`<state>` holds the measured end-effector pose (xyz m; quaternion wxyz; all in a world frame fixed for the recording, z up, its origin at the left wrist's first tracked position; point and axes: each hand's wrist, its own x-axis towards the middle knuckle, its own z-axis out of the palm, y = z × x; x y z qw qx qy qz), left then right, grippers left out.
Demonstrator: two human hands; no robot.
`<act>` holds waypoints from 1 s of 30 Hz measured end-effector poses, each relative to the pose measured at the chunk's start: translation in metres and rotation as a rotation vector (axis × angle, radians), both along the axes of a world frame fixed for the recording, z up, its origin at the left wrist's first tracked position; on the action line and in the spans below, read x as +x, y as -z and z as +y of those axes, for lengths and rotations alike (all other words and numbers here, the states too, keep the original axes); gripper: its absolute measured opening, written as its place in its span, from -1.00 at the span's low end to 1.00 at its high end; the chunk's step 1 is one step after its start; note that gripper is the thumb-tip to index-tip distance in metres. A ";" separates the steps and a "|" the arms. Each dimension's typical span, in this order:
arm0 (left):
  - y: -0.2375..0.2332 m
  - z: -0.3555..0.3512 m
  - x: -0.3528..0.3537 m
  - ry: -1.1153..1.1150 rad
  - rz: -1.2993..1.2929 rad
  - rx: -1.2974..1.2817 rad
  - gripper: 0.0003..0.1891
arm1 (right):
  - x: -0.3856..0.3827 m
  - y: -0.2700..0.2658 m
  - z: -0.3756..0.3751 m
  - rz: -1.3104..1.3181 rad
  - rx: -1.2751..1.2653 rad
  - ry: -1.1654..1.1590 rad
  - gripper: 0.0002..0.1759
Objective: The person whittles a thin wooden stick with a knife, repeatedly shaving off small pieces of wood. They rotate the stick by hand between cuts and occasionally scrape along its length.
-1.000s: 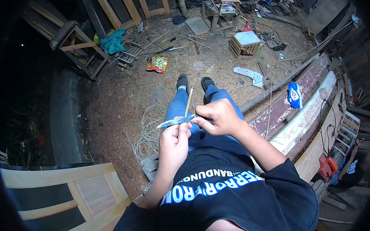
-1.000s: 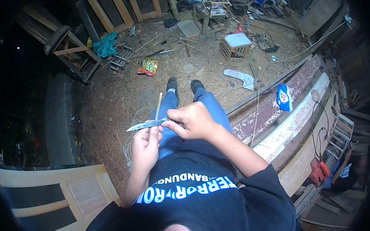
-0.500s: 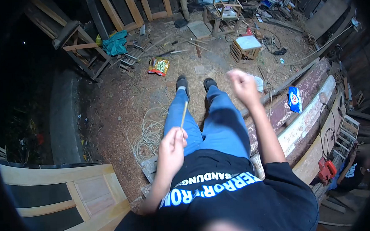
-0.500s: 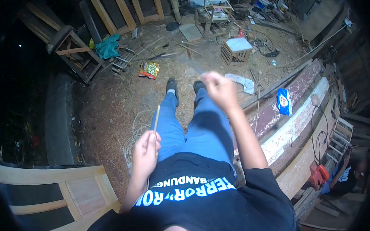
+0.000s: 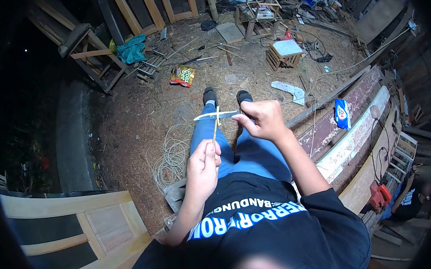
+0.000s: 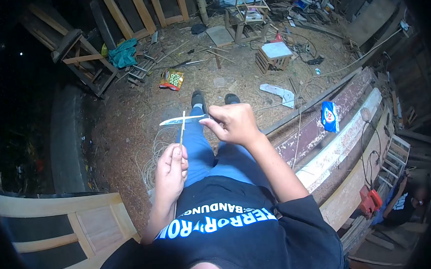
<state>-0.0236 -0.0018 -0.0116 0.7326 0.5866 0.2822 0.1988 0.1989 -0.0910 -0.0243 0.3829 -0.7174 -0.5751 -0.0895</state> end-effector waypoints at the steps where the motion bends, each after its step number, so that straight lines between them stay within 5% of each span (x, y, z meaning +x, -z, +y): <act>1: 0.000 -0.002 0.000 -0.014 0.005 -0.056 -0.69 | 0.000 0.001 0.000 -0.024 -0.018 0.006 -0.54; 3: 0.002 0.001 0.000 0.006 0.019 -0.098 -0.69 | -0.002 0.011 0.003 -0.069 -0.041 0.037 -0.55; 7: -0.004 -0.005 -0.017 0.069 0.043 -0.050 -0.70 | 0.070 0.073 0.002 0.283 0.304 0.509 -0.59; 8: -0.002 -0.006 -0.021 0.062 0.020 -0.043 -0.70 | 0.092 0.052 -0.019 0.492 -0.119 0.666 -0.66; 9: 0.001 0.003 -0.016 0.065 0.012 -0.074 -0.70 | 0.094 0.044 -0.023 0.416 -0.205 0.668 -0.68; 11: 0.008 0.012 -0.012 0.089 0.027 -0.166 -0.70 | 0.068 0.071 -0.008 0.320 0.327 0.229 -0.67; 13: 0.004 0.011 0.001 0.121 0.029 -0.177 -0.71 | 0.022 0.037 -0.016 0.337 -0.132 0.129 -0.70; 19: 0.009 0.001 0.014 0.133 0.023 -0.079 -0.70 | -0.029 0.011 -0.010 0.126 -0.065 -0.195 -0.55; 25: 0.013 0.004 0.010 0.148 0.024 0.121 -0.69 | -0.020 0.010 -0.009 0.026 0.041 -0.162 -0.58; 27: -0.003 0.002 0.000 0.165 0.080 0.070 -0.70 | 0.002 0.029 0.000 0.254 0.241 0.122 -0.66; 29: -0.010 -0.016 -0.013 0.247 0.046 0.000 -0.70 | 0.058 0.037 -0.017 0.377 0.017 0.474 -0.69; 30: -0.007 -0.016 -0.012 0.220 0.033 -0.017 -0.69 | 0.058 0.034 -0.017 0.398 0.083 0.346 -0.65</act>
